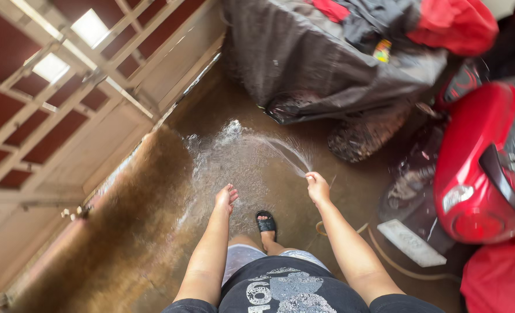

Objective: The person uses a hose to spray water on the floor and a pair of beige clogs in a garage. They rinse the clogs and then continue spraying the floor around parked scooters and a covered vehicle.

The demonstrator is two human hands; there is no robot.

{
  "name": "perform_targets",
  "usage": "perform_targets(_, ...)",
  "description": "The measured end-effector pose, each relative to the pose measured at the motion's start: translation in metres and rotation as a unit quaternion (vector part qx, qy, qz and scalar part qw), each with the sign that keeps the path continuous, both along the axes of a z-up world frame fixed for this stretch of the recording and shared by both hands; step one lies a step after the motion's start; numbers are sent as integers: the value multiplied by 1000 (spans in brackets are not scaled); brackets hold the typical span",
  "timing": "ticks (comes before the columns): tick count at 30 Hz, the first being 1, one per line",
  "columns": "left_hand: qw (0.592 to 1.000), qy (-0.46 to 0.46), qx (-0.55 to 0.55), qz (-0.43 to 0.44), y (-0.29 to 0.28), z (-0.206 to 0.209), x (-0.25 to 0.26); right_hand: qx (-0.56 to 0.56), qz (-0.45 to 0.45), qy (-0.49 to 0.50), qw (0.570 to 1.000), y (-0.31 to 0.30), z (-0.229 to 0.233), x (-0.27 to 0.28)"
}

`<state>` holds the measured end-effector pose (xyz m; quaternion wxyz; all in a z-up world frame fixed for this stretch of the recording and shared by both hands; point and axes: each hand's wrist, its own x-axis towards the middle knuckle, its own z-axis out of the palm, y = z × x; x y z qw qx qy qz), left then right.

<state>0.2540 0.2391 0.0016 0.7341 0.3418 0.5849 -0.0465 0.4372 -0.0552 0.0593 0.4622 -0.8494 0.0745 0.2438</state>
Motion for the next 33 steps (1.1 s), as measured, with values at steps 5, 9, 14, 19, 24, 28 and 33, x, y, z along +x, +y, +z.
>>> perform_targets(5,997,-12,-2,-79,-10,31,15,110,-138,88,980,-61,9,-49)
perform_targets(9,991,-27,-27,-126,-26,29,13,100,-288,135,943,-115,9,-118)
perform_targets(14,983,-85,-72,-147,-62,9,-11,60,-412,111,902,-172,-4,-215)
perform_targets(19,968,-67,-98,-222,-122,3,-31,91,-439,3,894,-217,-9,-268)
perform_targets(24,943,-80,-127,-296,-188,2,-37,132,-443,-16,887,-265,-8,-271)
perform_targets(28,927,-99,-145,-330,-227,5,-35,184,-498,-33,847,-292,-5,-262)
perform_targets(33,925,-86,-140,-341,-267,14,-19,238,-492,-63,835,-319,9,-246)
